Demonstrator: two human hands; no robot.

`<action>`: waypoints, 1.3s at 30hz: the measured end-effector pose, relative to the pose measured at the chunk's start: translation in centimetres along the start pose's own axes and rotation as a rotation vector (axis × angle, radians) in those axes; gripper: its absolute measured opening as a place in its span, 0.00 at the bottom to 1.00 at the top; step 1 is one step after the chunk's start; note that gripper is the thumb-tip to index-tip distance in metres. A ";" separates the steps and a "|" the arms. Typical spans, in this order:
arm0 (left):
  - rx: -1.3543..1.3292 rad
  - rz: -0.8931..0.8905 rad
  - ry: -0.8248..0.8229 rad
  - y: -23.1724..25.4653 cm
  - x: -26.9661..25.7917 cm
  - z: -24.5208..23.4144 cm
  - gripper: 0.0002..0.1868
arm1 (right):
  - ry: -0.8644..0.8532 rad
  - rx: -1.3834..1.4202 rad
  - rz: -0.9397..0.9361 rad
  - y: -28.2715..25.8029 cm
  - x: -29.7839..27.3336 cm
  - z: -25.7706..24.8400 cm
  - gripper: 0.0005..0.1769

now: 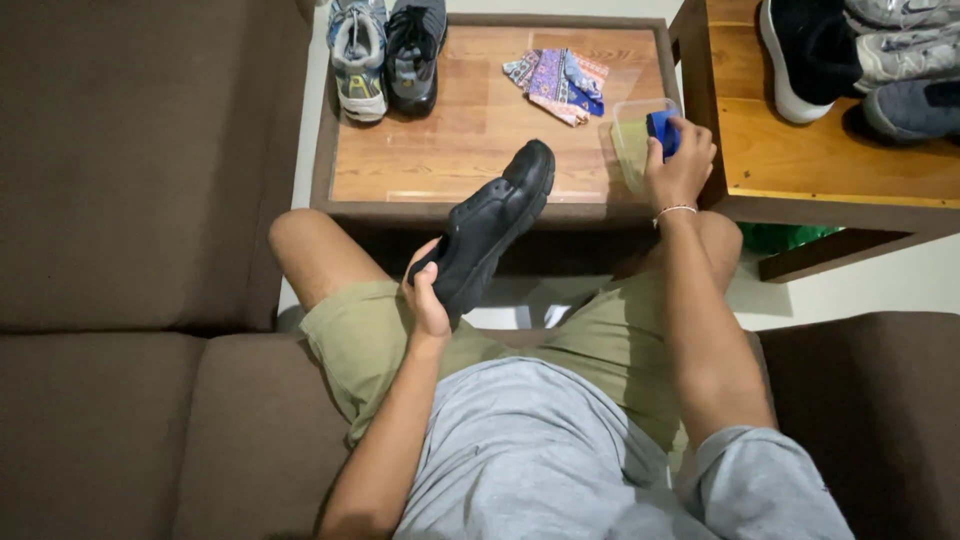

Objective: Cleaning and polishing a black leather shoe using a blue sponge applicator while sitting on a sofa.

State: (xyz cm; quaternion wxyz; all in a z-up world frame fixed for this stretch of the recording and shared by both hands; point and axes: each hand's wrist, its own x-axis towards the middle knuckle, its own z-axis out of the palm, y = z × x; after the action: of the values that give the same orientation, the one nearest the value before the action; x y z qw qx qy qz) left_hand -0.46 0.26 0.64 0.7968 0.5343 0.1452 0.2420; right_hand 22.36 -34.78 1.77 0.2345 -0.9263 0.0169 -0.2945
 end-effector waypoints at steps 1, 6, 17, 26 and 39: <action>0.000 -0.003 0.004 0.5 -0.3 0.2 0.24 | -0.004 -0.001 -0.001 -0.8 -0.6 -0.8 0.23; 0.023 -0.007 -0.010 2.1 -0.9 1.4 0.24 | 0.227 0.378 -0.162 -8.2 -5.3 -6.5 0.24; 0.036 0.060 -0.165 0.8 -0.9 0.9 0.25 | 0.097 0.600 -0.415 -20.7 -14.5 -14.7 0.19; -0.065 -0.028 -0.233 0.1 -1.1 0.4 0.26 | 0.160 0.260 -0.622 -19.7 -15.6 -11.0 0.23; -0.012 0.008 -0.227 0.8 -0.9 0.7 0.25 | 0.196 0.267 -0.563 -18.4 -15.1 -10.9 0.24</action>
State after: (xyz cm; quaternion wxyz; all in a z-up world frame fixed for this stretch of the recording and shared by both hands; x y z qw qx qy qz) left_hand -1.08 -0.51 1.65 0.8105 0.5539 0.0504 0.1837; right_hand 1.91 -20.49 9.64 0.2606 -0.8228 -0.2562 -0.4352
